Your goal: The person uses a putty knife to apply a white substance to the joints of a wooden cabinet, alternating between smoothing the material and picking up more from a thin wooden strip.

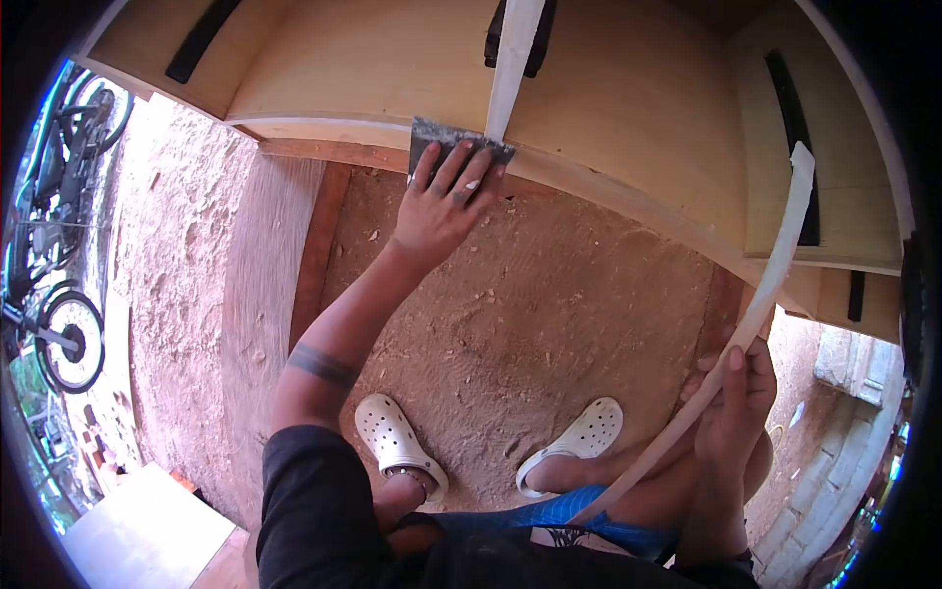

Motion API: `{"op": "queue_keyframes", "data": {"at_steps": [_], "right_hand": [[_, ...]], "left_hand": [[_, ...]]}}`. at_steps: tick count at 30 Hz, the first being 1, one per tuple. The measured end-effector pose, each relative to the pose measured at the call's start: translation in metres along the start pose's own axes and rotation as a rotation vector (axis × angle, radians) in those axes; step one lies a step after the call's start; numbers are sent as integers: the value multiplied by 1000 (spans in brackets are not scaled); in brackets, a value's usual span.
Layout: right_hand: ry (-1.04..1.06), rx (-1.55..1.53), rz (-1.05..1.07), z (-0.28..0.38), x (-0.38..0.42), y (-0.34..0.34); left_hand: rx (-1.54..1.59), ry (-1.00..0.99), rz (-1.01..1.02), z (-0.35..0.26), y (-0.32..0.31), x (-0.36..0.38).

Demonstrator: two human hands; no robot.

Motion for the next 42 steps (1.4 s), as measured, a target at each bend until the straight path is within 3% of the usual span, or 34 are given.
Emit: {"op": "queue_keyframes", "data": {"at_steps": [3,6,9,14,20,24,27,31,32,36,39,42], "right_hand": [[13,3,11,-1,-4,1],[-6,24,5,-3,-4,-3],[-23,22,14,-5,-6,-7],[-11,0,48,-1,-5,-5],[-2,2,42,-2,-1,-3],[-4,-18,26,3,5,-4],[5,-19,34,7,6,-1],[32,3,40,1,10,0],[21,-3,32,-1,11,-1],[10,-33,36,2,12,-5],[25,-44,46,5,11,-5],[29,-49,36,0,11,-5]], "left_hand": [[14,35,-72,-1,16,4],[-26,39,-268,2,43,-30],[-60,35,-279,9,35,-42],[-30,-62,113,5,-12,25],[-19,-3,-20,1,13,-1],[40,-54,263,-8,-9,22],[248,79,147,-18,2,48],[475,776,-273,-14,18,35],[548,863,-349,-11,14,29],[644,944,-566,-17,-18,14],[649,914,-463,-53,-22,5],[774,711,-290,-73,-11,0]]}}
Point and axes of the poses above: each hand's wrist, its own x-axis away from the middle knuckle, its own y-axis out of the back of the hand, z = x × y, the point moved 3 cm from there along -x, towards the middle knuckle, and after that the axes turned 7 degrees about -z, right-handed, at the moved point
